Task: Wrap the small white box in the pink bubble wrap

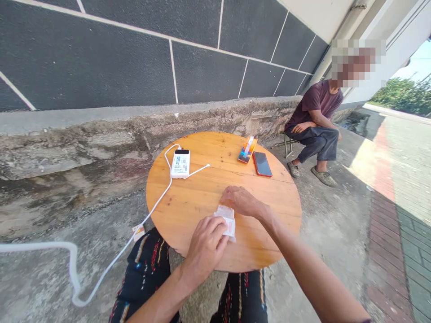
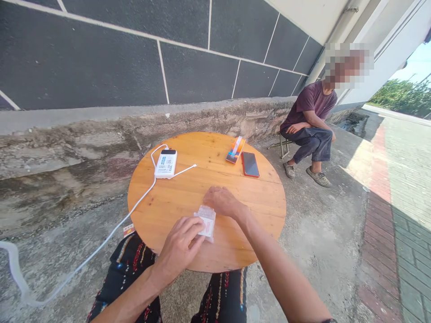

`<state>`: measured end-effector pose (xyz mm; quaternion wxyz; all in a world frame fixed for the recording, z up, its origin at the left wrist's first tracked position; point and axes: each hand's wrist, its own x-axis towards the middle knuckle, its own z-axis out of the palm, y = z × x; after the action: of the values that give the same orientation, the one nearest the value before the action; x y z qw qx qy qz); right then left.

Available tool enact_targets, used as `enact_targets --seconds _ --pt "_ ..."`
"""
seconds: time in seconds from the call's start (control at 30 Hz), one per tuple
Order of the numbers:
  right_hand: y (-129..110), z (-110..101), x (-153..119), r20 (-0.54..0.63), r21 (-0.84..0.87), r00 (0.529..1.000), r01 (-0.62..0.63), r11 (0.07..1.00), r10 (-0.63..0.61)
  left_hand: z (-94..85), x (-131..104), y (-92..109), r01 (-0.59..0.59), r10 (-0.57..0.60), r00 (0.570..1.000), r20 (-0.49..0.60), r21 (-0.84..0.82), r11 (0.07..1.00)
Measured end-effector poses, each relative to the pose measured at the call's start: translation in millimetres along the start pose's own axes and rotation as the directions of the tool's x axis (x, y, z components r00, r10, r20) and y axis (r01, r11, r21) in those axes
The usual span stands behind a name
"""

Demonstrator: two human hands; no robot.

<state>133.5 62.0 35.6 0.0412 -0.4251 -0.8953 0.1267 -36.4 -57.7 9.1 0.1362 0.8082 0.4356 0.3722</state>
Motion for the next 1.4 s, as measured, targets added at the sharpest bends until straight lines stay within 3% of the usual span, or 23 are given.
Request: enact_targets --seconds 0.1,0.2,0.4,0.5,0.63,0.93,1.17,1.4 --pt "-0.8 -0.5 0.4 0.050 -0.093 0.998 -0.020 0.995 0.025 -0.7 0.6 -0.1 -0.001 0.001 1.000 0.003 0.003 1.000" --pt "-1.1 -2.9 -2.4 0.070 -0.060 0.997 -0.030 0.998 0.034 0.1 0.9 -1.4 -0.008 0.008 1.000 -0.005 0.005 1.000" --pt "3.3 -6.2 -9.9 0.121 0.307 0.985 -0.152 0.940 0.120 0.8 0.1 -2.1 0.000 0.000 1.000 0.002 0.010 1.000" --pt "5.3 -2.8 -11.3 0.046 0.398 0.992 -0.126 0.908 0.118 0.3 -0.7 -1.6 0.004 -0.005 1.000 0.008 0.007 1.000" --pt "4.0 4.5 -10.8 -0.103 0.354 0.982 -0.111 0.929 0.157 0.7 -0.8 -1.5 0.010 -0.010 1.000 0.013 -0.002 1.000" --pt "-5.1 11.4 -24.0 -0.260 0.436 0.942 -0.080 0.896 0.211 0.2 1.2 -1.6 -0.006 0.006 1.000 0.010 -0.016 1.000" --pt "-30.3 1.0 -42.8 -0.308 0.326 0.934 -0.076 0.942 0.182 -0.2 1.2 -1.8 -0.022 0.022 1.000 -0.001 -0.013 1.000" --pt "-39.2 3.5 -49.4 -0.308 0.340 0.937 -0.056 0.939 0.167 -1.6 1.3 -1.3 -0.025 0.025 1.000 0.007 -0.037 0.999"
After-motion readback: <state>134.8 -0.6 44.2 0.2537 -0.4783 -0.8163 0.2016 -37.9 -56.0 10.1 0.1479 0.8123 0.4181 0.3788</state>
